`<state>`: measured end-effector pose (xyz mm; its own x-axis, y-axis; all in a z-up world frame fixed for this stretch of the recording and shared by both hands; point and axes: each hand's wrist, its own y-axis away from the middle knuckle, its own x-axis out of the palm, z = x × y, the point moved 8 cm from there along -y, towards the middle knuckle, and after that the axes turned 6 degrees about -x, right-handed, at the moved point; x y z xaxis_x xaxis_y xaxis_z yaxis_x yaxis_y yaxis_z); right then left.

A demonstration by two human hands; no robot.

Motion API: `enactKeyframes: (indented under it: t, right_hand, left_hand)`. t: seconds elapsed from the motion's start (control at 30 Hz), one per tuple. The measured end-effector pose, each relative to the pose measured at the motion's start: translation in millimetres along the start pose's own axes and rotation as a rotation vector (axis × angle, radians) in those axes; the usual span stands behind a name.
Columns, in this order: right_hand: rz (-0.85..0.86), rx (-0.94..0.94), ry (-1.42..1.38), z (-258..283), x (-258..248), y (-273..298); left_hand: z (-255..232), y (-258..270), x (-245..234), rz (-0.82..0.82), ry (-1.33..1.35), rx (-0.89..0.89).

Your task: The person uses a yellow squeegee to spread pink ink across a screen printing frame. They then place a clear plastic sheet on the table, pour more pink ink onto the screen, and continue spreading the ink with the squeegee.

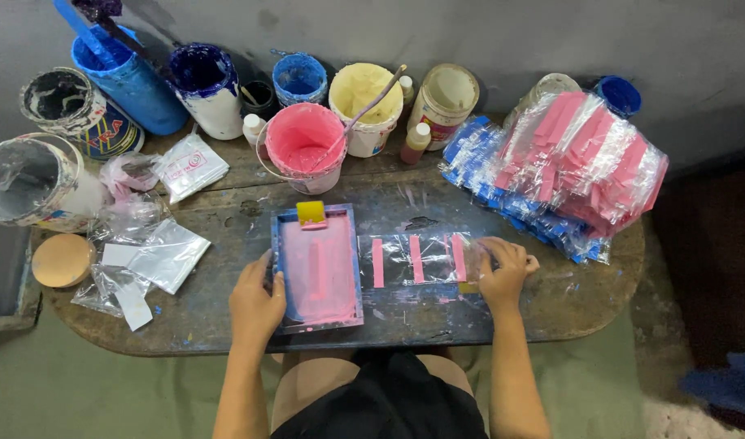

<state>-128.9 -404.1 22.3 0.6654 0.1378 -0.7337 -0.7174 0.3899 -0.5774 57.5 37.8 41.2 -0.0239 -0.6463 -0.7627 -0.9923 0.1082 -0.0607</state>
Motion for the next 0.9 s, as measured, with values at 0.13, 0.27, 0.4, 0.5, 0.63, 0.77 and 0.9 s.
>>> enactKeyframes:
  t: [0.13,0.27,0.4,0.5,0.63,0.77,0.9]
  right_hand:
    - [-0.008,-0.005,-0.049,19,-9,-6]
    - [-0.026,-0.005,-0.023,13,3,7]
    - [-0.005,-0.035,0.029,17,15,12]
    - [0.060,-0.063,0.006,37,18,7]
    - [0.117,-0.094,-0.058,75,36,12]
    - [0.207,-0.120,-0.363,127,57,17]
    - [0.237,-0.153,-0.472,164,68,17]
  left_hand:
    - [-2,0,14,0.033,0.001,-0.002]
    - [-4,2,27,0.077,-0.011,-0.010]
    - [-17,2,26,0.120,0.021,-0.007]
    - [-24,0,23,0.127,0.034,-0.005]
    - [-26,1,22,0.126,0.051,-0.022]
    - [-17,2,29,0.115,0.044,-0.033]
    - [-16,0,28,0.116,0.041,-0.038]
